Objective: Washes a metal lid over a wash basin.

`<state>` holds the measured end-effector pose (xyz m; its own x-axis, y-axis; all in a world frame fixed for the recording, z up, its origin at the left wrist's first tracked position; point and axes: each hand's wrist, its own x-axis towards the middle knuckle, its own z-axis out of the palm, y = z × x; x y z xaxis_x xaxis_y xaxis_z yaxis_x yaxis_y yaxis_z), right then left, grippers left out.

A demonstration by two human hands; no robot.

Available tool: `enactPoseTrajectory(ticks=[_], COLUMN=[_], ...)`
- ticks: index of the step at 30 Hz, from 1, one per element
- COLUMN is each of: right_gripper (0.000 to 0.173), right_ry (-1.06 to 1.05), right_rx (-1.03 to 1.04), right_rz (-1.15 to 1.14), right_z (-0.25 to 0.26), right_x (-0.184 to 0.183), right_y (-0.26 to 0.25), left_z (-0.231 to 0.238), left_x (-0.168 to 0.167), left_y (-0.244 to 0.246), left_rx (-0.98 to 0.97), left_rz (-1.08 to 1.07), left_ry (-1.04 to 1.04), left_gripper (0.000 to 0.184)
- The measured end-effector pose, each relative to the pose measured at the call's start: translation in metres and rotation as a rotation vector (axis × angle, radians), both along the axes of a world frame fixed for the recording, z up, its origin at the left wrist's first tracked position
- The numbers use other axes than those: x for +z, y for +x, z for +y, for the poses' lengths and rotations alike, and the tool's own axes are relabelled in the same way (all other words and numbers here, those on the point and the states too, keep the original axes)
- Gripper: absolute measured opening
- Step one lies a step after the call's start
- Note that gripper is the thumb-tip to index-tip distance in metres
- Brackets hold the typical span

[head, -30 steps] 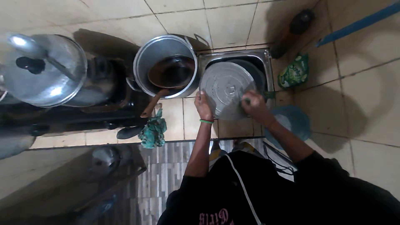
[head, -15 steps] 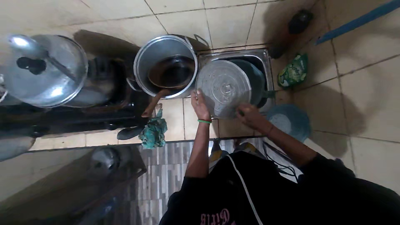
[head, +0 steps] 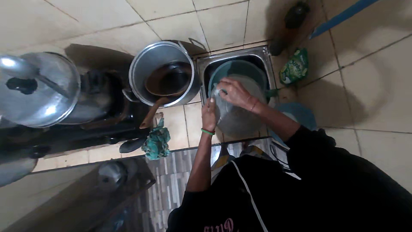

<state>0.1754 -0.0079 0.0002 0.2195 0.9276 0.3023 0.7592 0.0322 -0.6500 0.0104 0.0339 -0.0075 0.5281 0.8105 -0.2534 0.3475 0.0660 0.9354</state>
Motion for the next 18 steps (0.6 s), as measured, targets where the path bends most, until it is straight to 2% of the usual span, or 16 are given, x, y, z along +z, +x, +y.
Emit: enactPoseTrajectory(ticks=[3, 5, 7, 10, 12, 15, 18], right_gripper=[0.02, 0.021, 0.019, 0.015, 0.015, 0.021, 0.025], right_ry=[-0.292, -0.446, -0.463, -0.288, -0.299, -0.521, -0.736], right_rx=[-0.235, -0.32, -0.247, -0.108, -0.234, -0.545, -0.658], right_rz=[0.073, 0.147, 0.191, 0.247, 0.25, 0.278, 0.328], right_z=[-0.008, -0.025, -0.05, -0.094, -0.127, -0.185, -0.222], right_x=[-0.006, -0.011, -0.016, -0.014, -0.006, -0.004, -0.031], right_y=[0.037, 0.045, 0.027, -0.003, 0.008, 0.043, 0.067], left_z=[0.003, 0.01, 0.013, 0.011, 0.011, 0.013, 0.013], left_x=[-0.002, -0.005, -0.01, -0.024, -0.034, -0.036, -0.039], left_y=[-0.01, -0.012, -0.006, 0.003, 0.002, 0.0, 0.002], left_rx=[0.176, 0.304, 0.413, 0.506, 0.523, 0.512, 0.508], left_rz=[-0.079, -0.134, -0.157, -0.084, -0.038, -0.009, 0.025], left_ry=[0.018, 0.021, 0.005, -0.054, -0.07, -0.075, -0.053], left_gripper=[0.037, 0.037, 0.036, 0.039, 0.042, 0.046, 0.044])
